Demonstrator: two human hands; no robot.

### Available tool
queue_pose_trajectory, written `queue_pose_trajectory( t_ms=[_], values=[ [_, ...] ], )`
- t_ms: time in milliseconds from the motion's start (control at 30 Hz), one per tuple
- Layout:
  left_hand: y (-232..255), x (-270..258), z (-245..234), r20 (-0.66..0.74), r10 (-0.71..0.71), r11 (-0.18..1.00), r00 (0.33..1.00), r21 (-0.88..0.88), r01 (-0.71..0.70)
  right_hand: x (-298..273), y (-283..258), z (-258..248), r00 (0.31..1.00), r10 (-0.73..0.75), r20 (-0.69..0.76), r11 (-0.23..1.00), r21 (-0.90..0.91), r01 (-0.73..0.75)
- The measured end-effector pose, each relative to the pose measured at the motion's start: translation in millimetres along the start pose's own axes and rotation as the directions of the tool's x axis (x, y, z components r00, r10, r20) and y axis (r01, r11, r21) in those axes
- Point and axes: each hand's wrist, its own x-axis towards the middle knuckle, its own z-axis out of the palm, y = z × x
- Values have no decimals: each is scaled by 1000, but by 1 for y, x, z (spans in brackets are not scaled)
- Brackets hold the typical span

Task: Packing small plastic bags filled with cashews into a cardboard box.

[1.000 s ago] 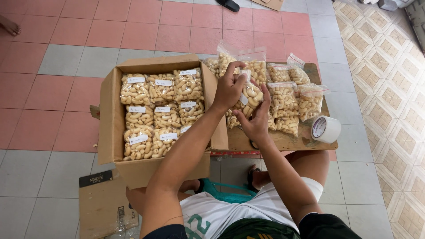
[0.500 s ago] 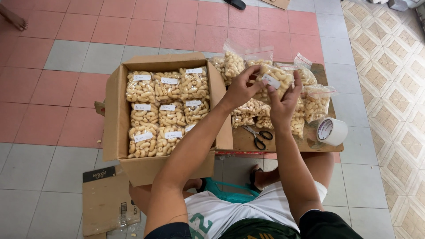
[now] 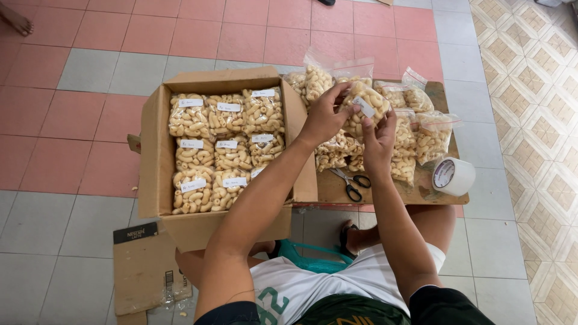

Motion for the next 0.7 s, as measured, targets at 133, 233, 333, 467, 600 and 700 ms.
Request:
queue_pose_trajectory(
  t_ms=[133, 233, 333, 467, 600, 700],
  values=[
    [-18, 4, -2, 17, -45, 995, 999, 86, 43, -6, -4, 1, 997, 66, -35, 997, 41, -65],
    [-12, 4, -3, 54, -84, 985, 995, 156, 74, -5, 3, -5, 997, 75, -27, 997, -19, -76],
    [-2, 1, -2, 25, -173, 950, 985, 267, 160, -7, -9, 6, 994, 29, -110, 997, -71, -37],
    [0, -1, 0, 44, -124, 975, 991, 188, 114, -4, -18, 13, 981, -83, -178, 985, -164, 54],
    [13, -8, 3, 76, 40, 987, 996, 150, -52, -2, -47, 27, 974, -140, -178, 971, -216, 100],
    [15, -9, 2, 95, 210, 932, 973, 281, -228, 1, -63, 31, 976, -189, -105, 967, -193, 166]
  ],
)
